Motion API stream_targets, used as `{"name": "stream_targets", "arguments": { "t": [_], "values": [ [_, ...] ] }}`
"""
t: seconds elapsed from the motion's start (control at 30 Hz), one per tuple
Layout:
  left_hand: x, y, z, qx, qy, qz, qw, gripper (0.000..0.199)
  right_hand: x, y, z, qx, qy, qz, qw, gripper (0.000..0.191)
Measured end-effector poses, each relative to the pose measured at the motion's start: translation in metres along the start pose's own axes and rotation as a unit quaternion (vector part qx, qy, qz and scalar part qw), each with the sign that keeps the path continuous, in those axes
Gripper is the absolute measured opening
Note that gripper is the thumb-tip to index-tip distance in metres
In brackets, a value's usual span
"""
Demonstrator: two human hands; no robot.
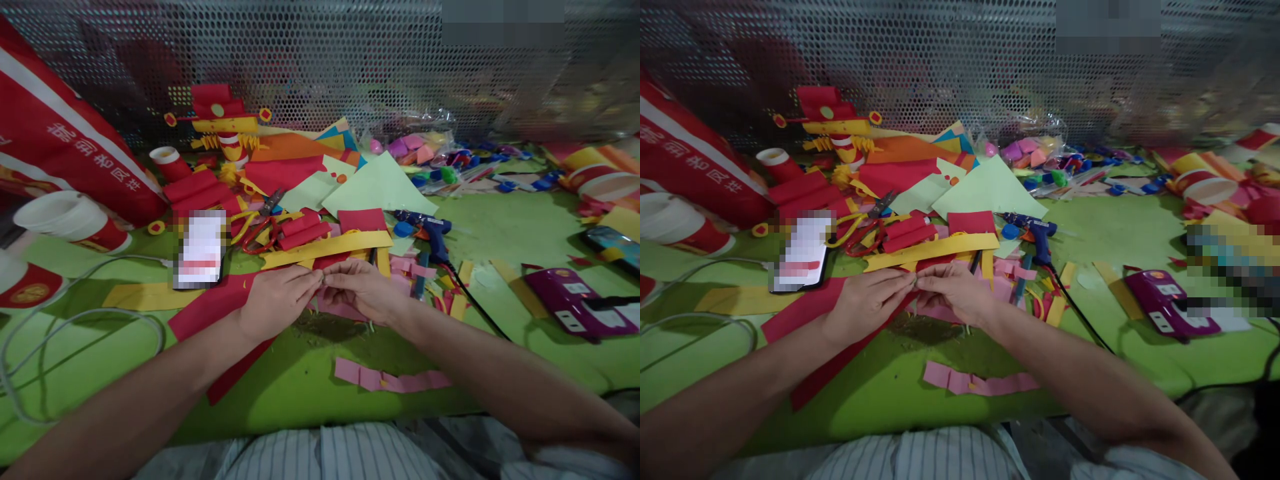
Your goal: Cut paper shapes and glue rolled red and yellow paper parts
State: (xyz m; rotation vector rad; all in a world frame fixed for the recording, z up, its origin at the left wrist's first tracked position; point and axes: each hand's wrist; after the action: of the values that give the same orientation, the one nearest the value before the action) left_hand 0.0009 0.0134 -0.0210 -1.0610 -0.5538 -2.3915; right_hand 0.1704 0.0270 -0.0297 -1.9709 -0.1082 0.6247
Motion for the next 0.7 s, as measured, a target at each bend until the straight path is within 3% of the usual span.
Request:
{"name": "stream_targets", "arguments": {
  "t": [0.33, 0.53, 0.7],
  "values": [
    [-0.0006, 0.0006, 0.0017, -0.001, -0.01, -0.003, 1.0, 0.021, 0.0005, -0.0009, -0.0012, -0.018, -0.004, -0.021, 1.0, 0.021],
    [-0.0012, 0.0018, 0.0005, 0.061, -0.005, -0.076, 0.995, 0.02, -0.0003, -0.0014, -0.0018, -0.013, -0.005, -0.033, 0.999, 0.021],
    [-0.0016, 0.0044, 0.0024, 0.156, 0.002, -0.15, 0.976, 0.018, -0.0011, 0.0032, -0.0002, 0.033, 0.021, -0.061, 0.997, 0.019]
  ]
}}
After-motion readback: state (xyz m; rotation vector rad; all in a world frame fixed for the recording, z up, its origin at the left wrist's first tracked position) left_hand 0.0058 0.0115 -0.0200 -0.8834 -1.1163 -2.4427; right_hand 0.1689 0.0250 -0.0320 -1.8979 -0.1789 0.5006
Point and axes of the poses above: each hand's wrist, its own z-axis towards the middle knuckle, its own x-axis out of the back of the hand, y = z × x, and after that the axes turned 9 degrees about -z, right-handed
